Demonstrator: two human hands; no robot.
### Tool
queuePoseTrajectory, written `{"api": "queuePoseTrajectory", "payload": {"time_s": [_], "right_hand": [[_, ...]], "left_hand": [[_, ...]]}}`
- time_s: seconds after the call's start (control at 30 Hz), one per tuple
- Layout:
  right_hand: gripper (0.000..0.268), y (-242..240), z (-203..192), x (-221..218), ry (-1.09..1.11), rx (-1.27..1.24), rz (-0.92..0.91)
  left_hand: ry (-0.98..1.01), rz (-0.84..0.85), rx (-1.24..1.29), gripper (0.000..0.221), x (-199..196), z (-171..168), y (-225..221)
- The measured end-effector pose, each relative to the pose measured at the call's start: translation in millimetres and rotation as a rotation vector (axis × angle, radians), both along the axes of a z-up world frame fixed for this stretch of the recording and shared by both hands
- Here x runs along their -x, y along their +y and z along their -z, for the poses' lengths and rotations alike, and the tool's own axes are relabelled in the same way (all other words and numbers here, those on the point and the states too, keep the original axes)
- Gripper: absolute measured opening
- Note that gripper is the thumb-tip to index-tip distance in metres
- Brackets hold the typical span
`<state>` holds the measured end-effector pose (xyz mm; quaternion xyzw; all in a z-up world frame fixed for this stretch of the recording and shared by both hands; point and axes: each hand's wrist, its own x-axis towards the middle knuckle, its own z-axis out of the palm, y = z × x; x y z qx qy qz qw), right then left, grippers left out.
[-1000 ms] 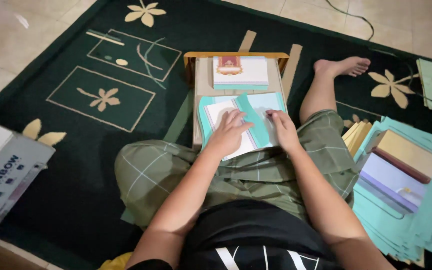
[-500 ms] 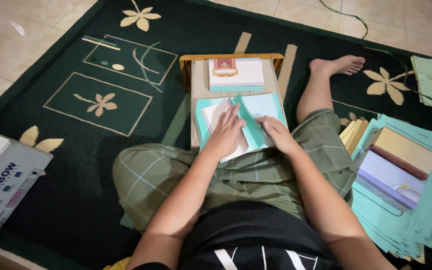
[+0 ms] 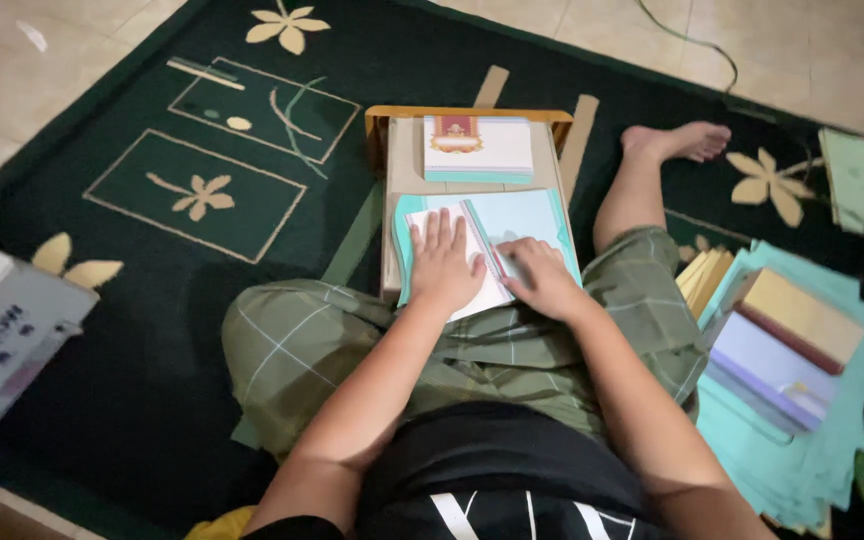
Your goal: Folding paper sheets and placing them into a wooden jig along with printed cards
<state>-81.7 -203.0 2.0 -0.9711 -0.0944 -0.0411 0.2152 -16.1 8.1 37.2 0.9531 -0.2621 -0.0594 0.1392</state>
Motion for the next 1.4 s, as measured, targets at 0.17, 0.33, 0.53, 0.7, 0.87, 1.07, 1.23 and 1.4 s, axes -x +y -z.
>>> {"api": "queuePoseTrajectory", "payload": {"time_s": [0.17,0.33,0.53,0.7,0.87,1.07,1.23,1.4], "right_hand": [[0.057,19.9,-30.1,0.7,0.178,0.311,-0.116],[0.059,34.8,-41.7,-33.5,0.238,0.358,-0.175],[0.060,40.3,-17.3,-71.3,0.037,0.406,-0.153],[0.063,45.5,-20.1,-45.8,0.061,0.441,-0.116],[0.065,28.7,-28.5,-16.9,0.046,0.383,-0.307],[0.065,26.4,-10.1,-67.1,-0.104,0.332,-0.356],[0.062,34.8,8.4,-102.3,-0.078,0.356,-0.155],[0.064,47.9,-8.0,-42.8,0.003,0.375,-0.103]], "left_hand": [[-0.045,-0.083,0.066,0.080,4.5,3.9,-1.4],[-0.033,-0.059,0.055,0.072,0.9,13.7,-5.6],[-0.030,-0.123,0.132,0.068,-10.1,40.6,-9.7],[-0.073,-0.287,0.193,0.067,-16.8,55.6,-11.7],[-0.035,-0.271,0.130,0.068,-13.7,46.1,-11.1],[-0.049,-0.256,0.113,0.068,-9.5,43.8,-12.4],[-0.039,-0.242,0.125,0.069,-9.1,36.2,-6.5],[-0.020,-0.148,0.078,0.076,-6.6,27.1,2.4]]}}
